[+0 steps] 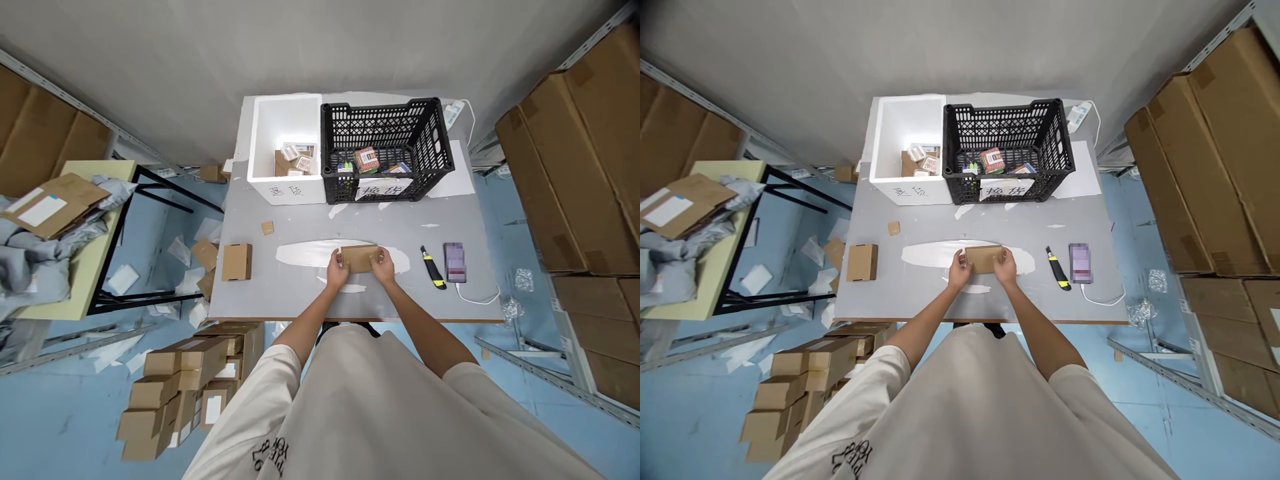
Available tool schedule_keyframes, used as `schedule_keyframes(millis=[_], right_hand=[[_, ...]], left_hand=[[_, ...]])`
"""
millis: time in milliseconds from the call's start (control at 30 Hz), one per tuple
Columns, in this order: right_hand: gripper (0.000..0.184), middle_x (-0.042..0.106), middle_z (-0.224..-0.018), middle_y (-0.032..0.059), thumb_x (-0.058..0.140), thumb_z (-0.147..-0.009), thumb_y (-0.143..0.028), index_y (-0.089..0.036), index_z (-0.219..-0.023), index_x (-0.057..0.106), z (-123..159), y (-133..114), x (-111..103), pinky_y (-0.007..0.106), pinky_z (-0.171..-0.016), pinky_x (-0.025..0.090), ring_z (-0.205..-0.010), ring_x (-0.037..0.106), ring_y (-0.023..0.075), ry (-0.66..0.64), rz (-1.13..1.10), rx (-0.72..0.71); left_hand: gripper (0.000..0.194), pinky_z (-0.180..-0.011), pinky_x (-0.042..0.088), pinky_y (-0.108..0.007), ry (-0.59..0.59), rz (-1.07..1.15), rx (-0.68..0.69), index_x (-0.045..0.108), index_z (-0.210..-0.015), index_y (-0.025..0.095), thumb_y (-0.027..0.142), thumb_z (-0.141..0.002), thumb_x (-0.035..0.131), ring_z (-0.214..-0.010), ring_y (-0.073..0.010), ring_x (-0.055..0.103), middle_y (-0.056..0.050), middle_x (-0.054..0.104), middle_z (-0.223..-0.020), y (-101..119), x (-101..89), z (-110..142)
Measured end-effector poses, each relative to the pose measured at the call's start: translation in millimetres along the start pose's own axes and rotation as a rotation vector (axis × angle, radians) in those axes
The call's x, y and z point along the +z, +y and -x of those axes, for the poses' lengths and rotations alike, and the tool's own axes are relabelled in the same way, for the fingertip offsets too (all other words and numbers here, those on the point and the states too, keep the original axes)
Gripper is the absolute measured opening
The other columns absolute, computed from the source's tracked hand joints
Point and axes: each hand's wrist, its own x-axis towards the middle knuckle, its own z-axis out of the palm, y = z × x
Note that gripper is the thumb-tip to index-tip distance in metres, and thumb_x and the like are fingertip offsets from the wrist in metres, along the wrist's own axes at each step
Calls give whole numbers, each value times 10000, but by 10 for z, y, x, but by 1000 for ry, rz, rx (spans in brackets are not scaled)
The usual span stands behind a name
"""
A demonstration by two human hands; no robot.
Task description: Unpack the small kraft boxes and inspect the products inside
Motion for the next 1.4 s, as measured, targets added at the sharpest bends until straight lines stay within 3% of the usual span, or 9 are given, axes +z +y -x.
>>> schedule_keyframes(millis=[167,400,733,900,1067,1100,1167,1267,1400], right_hand=[[483,642,-1249,108,544,-851,-536,-212,-1207,583,-38,-266,-89,388,-972,494,-1076,626,239,99,-82,-16],[369,686,-1098,98,600,-800,-458,-209,-1073,591,14,-147,-220,402,-951,504,-1006,656,245,33,-90,-26],[505,606,-1291,104,557,-777,-342,-223,-1266,597,30,-71,-275,429,-989,502,-1029,648,235,-86,-64,-78],[649,532,-1364,75,556,-686,-200,-269,-1331,572,42,-129,-276,416,-1042,475,-1184,573,243,-167,46,-235],[560,566,-1316,56,581,-713,-190,-282,-1265,610,93,-342,-202,462,-1112,398,-1242,511,264,-165,186,-362],[542,568,-1312,55,595,-728,-202,-287,-1263,610,113,-402,-173,470,-1105,399,-1237,509,270,-176,208,-377],[511,579,-1293,52,627,-748,-228,-296,-1254,611,157,-533,-104,484,-1080,411,-1214,511,282,-216,249,-413],[496,590,-1254,55,656,-757,-236,-294,-1247,614,225,-733,22,479,-1048,429,-1166,521,286,-297,294,-500],[513,580,-1222,72,635,-755,-184,-263,-1261,608,298,-904,167,457,-1048,440,-1159,516,282,-318,302,-605]], left_hand=[[447,-979,486,-356,111,30,72,512,-1325,209,407,-928,568,-1119,-210,617,-120,609,-1243,235,20,-83],[290,-945,502,-367,107,1,52,592,-1165,187,311,-904,610,-986,-192,647,-89,647,-1067,7,11,-95],[284,-921,500,-372,54,-76,109,601,-1164,203,241,-883,612,-969,-202,636,-86,635,-1070,42,-107,-113],[256,-945,480,-358,82,-114,81,602,-1152,197,286,-914,572,-1011,-205,632,-93,651,-1081,-16,-262,-148],[321,-962,469,-390,127,-226,-70,579,-1196,187,325,-906,586,-1089,-245,614,-121,635,-1140,10,-579,-132],[328,-985,456,-403,145,-261,-53,576,-1208,192,303,-899,588,-1125,-256,598,-125,623,-1170,63,-646,-110],[340,-1061,405,-420,165,-312,169,571,-1238,213,233,-899,548,-1218,-266,543,-120,592,-1247,225,-763,-52],[500,-1094,369,-408,-15,-384,512,518,-1342,263,164,-854,571,-1288,-269,487,-93,564,-1330,524,-869,47],[668,-1080,337,-456,-137,-527,574,419,-1440,275,152,-821,638,-1276,-311,479,-115,576,-1309,739,-920,110]])
